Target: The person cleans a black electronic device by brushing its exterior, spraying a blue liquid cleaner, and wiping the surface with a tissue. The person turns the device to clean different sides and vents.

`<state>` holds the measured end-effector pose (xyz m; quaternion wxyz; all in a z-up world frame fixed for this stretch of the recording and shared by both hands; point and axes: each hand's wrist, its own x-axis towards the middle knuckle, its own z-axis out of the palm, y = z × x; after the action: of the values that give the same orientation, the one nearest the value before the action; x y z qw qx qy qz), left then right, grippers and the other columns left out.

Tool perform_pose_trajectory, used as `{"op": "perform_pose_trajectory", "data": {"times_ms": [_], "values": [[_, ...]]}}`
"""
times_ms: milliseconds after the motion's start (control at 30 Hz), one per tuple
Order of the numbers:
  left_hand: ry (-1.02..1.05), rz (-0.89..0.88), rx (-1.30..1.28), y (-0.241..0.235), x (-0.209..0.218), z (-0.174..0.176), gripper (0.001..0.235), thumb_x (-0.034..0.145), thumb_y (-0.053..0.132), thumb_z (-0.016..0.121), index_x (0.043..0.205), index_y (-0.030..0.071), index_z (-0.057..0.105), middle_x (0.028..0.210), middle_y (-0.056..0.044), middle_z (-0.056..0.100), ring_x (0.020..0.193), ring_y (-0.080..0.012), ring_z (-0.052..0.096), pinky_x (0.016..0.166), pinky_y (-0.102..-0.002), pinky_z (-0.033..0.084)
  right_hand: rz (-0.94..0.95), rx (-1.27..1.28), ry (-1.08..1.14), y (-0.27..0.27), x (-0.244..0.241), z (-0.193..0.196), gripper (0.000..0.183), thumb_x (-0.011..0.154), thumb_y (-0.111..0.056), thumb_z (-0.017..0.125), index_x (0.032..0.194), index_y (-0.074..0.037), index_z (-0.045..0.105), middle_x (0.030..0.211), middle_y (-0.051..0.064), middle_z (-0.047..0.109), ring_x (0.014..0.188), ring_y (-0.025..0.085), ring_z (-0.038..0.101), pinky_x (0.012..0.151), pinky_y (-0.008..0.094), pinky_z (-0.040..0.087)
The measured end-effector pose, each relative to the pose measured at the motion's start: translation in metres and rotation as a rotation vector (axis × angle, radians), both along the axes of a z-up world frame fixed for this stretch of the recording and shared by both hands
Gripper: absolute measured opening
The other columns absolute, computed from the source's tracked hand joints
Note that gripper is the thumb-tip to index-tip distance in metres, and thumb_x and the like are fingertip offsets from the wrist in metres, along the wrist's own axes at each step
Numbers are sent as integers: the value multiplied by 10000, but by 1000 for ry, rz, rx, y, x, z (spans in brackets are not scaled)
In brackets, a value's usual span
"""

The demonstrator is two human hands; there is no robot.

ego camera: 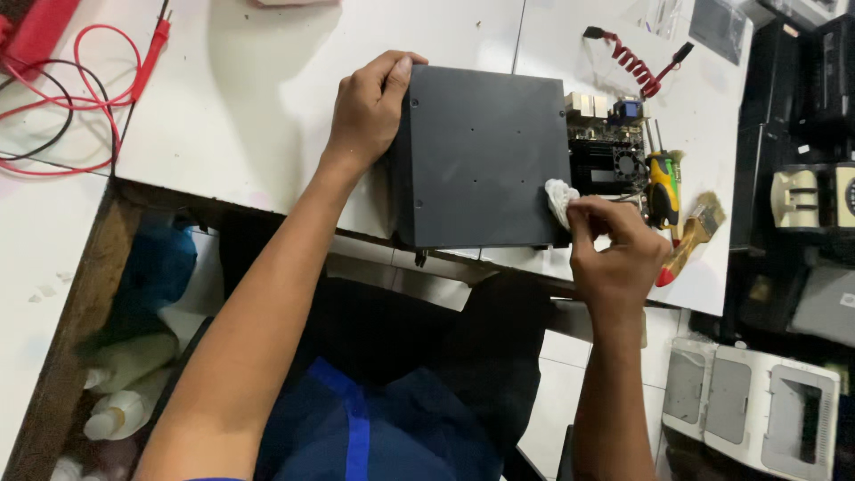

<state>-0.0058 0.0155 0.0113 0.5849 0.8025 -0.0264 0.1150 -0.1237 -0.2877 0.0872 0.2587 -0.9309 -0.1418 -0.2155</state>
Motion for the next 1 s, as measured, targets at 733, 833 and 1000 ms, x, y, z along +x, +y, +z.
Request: {"op": "perform_pose_trajectory", "data": {"times_ms": [733, 833, 1000], "values": [[258, 197, -20, -31, 0, 24, 457, 1087, 376, 342, 1087, 163, 746, 661, 50, 547, 655, -135, 537, 646, -350, 427, 93, 2, 23, 51, 71, -14, 94, 922, -38, 851, 982, -109, 848, 912, 81, 808, 748, 205, 712, 681, 340, 539], [222, 204, 23, -32, 3, 18, 427, 1077, 351, 364, 1071, 172, 752, 725, 24, 657, 715, -176, 615, 691, -371, 461, 194, 63, 21, 86, 57, -7, 134, 901, 17, 802, 948, -108, 803, 905, 68, 788, 755, 218, 695, 684, 342, 526], [143, 144, 64, -35, 1, 21, 400, 1102, 329, 372, 1088, 164, 736, 668, 1, 649, 639, -206, 648, 635, -415, 453, 425, 147, 73, 66, 4, 9, 145, 962, 71, 777, 963, -74, 774, 981, 63, 805, 856, 221, 706, 740, 300, 568]]}}
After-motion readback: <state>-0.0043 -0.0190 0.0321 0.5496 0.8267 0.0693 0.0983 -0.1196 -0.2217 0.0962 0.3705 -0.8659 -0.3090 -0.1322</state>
